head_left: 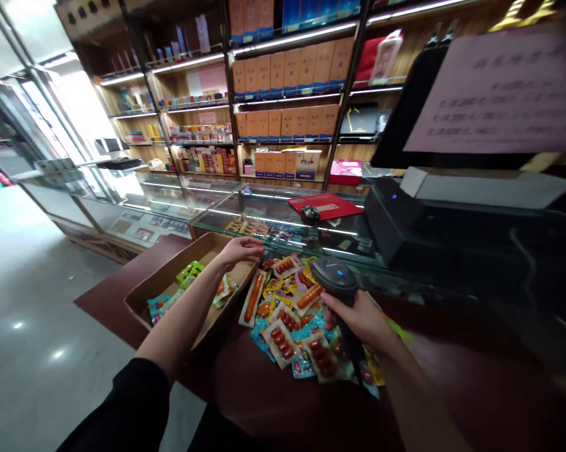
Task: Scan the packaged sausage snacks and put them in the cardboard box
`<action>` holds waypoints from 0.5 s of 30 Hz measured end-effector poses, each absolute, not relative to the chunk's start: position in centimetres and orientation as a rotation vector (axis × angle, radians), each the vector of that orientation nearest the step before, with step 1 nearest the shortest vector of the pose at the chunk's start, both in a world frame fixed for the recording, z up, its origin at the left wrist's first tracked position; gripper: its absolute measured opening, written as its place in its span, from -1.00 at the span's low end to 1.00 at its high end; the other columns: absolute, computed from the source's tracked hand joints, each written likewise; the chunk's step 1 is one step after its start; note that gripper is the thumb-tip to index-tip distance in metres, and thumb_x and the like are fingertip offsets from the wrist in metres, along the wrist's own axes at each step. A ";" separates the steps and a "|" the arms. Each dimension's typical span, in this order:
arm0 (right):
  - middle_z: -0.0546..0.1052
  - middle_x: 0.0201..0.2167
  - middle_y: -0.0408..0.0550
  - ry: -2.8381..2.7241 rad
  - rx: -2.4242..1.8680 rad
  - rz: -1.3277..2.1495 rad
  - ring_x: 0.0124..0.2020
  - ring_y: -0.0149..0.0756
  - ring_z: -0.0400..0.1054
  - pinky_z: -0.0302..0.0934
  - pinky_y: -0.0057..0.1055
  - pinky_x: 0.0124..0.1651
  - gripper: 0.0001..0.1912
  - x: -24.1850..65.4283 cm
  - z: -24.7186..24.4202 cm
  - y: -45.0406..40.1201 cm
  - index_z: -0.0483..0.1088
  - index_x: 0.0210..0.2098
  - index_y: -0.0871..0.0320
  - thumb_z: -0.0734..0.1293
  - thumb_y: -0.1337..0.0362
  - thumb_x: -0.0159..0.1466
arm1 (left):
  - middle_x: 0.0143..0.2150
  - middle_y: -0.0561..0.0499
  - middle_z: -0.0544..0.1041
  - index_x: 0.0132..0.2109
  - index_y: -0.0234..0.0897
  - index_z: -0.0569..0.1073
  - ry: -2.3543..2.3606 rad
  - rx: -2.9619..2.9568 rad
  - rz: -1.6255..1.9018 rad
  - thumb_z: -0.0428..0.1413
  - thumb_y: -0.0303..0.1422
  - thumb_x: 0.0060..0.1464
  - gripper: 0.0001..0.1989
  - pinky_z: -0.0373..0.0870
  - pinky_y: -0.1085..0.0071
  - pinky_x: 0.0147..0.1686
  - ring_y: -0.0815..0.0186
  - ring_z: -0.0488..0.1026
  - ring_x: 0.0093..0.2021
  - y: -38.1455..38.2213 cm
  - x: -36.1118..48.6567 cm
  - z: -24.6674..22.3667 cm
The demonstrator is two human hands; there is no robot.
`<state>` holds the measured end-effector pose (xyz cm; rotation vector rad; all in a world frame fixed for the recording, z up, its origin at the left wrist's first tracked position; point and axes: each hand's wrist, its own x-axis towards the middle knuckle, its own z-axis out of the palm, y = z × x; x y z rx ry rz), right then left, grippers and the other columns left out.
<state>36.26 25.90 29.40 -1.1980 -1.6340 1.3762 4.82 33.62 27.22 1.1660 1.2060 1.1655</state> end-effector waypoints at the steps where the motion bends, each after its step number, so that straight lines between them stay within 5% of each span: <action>1: 0.44 -0.71 -0.13 -1.615 -1.208 1.366 -0.68 -0.29 0.38 0.28 -0.39 -0.57 -0.67 36.5 29.4 26.0 0.34 -0.50 0.14 0.41 0.01 0.07 | -0.18 -0.18 0.60 -0.17 -0.39 0.50 1.170 1.170 1.144 0.41 -0.27 -0.27 -0.52 0.55 0.29 -0.26 0.20 0.57 -0.22 34.6 6.3 27.0; 15: 0.44 -0.69 -0.19 -1.500 -1.274 1.463 -0.67 -0.34 0.37 0.28 -0.42 -0.55 -0.72 36.8 27.1 27.6 0.31 -0.47 0.13 0.40 0.07 0.11 | -0.31 -0.07 0.60 -0.19 -0.35 0.49 1.272 1.326 1.091 0.29 -0.30 -0.09 -0.69 0.49 0.36 -0.30 0.32 0.54 -0.39 38.8 11.1 21.0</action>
